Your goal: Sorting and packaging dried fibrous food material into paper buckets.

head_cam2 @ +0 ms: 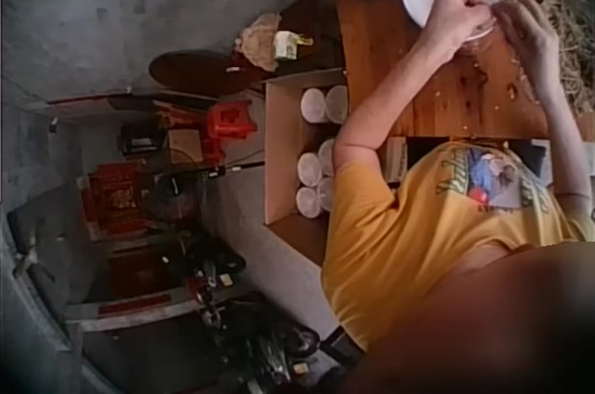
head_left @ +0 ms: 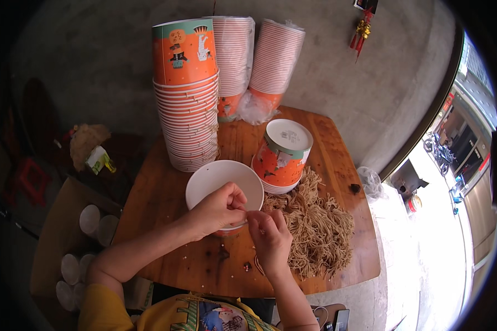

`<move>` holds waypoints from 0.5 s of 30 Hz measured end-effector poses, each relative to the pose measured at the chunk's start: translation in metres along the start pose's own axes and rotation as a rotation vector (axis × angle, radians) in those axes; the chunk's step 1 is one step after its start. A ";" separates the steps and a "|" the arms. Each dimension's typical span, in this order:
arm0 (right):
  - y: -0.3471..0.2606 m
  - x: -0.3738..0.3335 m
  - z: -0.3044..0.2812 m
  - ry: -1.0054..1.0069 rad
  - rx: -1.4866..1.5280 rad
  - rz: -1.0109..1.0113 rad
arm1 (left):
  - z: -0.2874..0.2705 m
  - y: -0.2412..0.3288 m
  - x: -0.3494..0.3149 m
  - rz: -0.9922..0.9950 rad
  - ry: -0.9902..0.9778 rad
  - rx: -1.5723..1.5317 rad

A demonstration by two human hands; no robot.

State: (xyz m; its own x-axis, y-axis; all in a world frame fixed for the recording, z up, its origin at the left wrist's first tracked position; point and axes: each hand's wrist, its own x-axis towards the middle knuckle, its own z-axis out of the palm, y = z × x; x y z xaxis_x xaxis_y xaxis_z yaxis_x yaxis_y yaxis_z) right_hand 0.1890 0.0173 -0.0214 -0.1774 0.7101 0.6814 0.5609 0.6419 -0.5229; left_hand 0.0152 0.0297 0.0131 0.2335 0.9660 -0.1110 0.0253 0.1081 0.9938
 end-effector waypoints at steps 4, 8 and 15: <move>0.006 -0.002 0.003 0.004 0.028 0.010 | 0.003 -0.006 0.001 0.048 -0.013 0.108; 0.011 -0.006 0.007 -0.094 0.460 0.313 | 0.004 -0.015 -0.001 0.260 -0.031 0.317; 0.018 -0.009 0.008 -0.095 0.974 0.627 | 0.008 -0.013 0.000 0.315 0.007 0.362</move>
State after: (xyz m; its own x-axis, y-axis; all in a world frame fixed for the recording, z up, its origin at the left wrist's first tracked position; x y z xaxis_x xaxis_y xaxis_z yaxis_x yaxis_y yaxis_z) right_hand 0.1941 0.0247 -0.0403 -0.1720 0.9746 0.1437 -0.2800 0.0915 -0.9556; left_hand 0.0228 0.0263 0.0005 0.2772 0.9404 0.1971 0.2917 -0.2778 0.9153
